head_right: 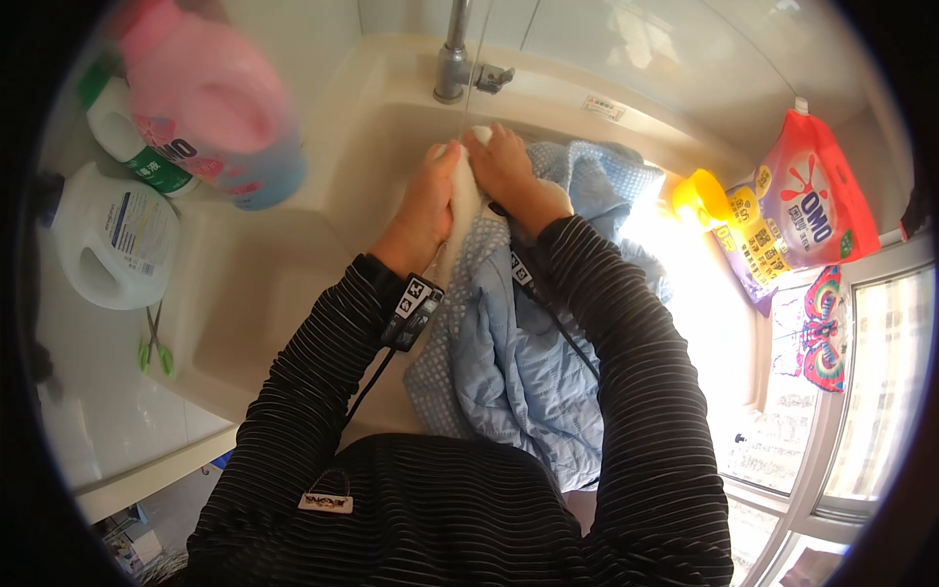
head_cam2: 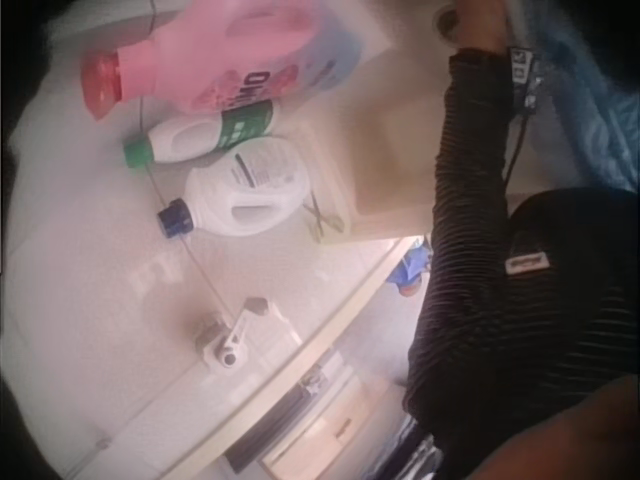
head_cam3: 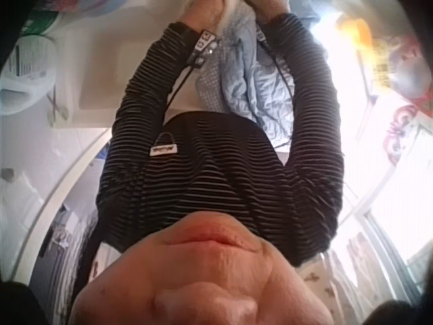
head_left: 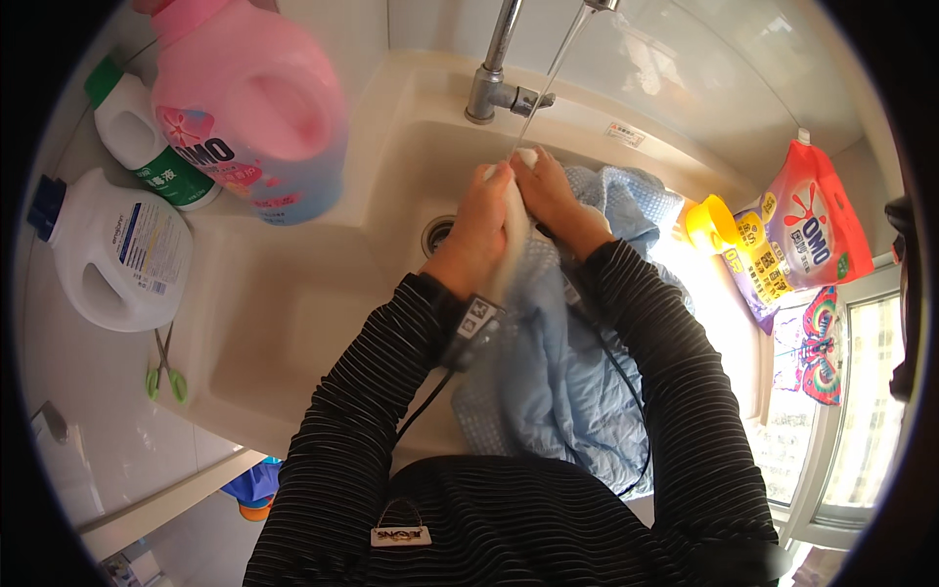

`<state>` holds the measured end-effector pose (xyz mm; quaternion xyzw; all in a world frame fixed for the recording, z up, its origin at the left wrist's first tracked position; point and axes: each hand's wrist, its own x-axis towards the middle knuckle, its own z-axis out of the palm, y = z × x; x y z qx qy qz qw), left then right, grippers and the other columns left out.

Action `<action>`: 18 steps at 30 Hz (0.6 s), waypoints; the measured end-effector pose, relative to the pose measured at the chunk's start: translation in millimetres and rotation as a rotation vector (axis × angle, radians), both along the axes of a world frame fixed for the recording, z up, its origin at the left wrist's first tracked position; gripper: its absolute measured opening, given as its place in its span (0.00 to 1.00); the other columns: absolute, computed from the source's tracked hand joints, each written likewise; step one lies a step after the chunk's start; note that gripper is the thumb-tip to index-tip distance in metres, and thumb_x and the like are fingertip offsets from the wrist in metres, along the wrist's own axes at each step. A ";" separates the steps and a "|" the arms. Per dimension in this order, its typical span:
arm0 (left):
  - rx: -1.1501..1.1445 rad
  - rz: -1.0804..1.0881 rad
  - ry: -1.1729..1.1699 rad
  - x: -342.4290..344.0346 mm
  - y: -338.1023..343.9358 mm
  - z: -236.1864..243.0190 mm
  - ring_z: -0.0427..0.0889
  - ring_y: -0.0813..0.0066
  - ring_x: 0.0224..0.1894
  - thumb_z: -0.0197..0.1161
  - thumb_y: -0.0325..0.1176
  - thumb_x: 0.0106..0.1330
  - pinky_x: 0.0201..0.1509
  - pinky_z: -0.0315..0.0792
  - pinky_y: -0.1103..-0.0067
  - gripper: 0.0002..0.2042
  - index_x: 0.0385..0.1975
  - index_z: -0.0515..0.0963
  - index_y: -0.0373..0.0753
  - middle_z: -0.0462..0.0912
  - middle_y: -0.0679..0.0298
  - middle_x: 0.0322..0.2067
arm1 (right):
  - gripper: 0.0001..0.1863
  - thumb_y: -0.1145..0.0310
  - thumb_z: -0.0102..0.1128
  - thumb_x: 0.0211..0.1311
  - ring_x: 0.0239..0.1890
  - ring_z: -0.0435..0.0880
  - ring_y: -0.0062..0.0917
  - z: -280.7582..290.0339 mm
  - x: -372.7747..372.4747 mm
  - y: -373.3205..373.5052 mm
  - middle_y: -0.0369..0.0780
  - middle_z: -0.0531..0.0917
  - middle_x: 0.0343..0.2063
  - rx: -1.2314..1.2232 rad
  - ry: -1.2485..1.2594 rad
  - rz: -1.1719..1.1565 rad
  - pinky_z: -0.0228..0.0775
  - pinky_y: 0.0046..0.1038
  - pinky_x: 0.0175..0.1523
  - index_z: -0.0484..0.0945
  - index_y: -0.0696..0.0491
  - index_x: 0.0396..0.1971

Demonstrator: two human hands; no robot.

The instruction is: The person hand-washes a white sock and a blue cloth in a sink, rinses them under running water, and then places them into a front-loading washing machine along with other laundry.

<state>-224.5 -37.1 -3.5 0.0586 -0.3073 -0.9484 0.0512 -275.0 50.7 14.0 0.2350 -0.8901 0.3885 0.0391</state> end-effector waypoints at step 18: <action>-0.337 -0.217 0.066 18.8 -33.4 9.1 0.74 0.78 0.36 0.54 0.37 0.63 0.38 0.69 0.83 0.17 0.48 0.65 0.35 0.74 0.63 0.36 | 0.21 0.59 0.63 0.41 0.39 0.79 0.31 56.5 -3.8 21.9 0.47 0.80 0.32 0.356 -0.212 0.364 0.69 0.27 0.44 0.77 0.58 0.34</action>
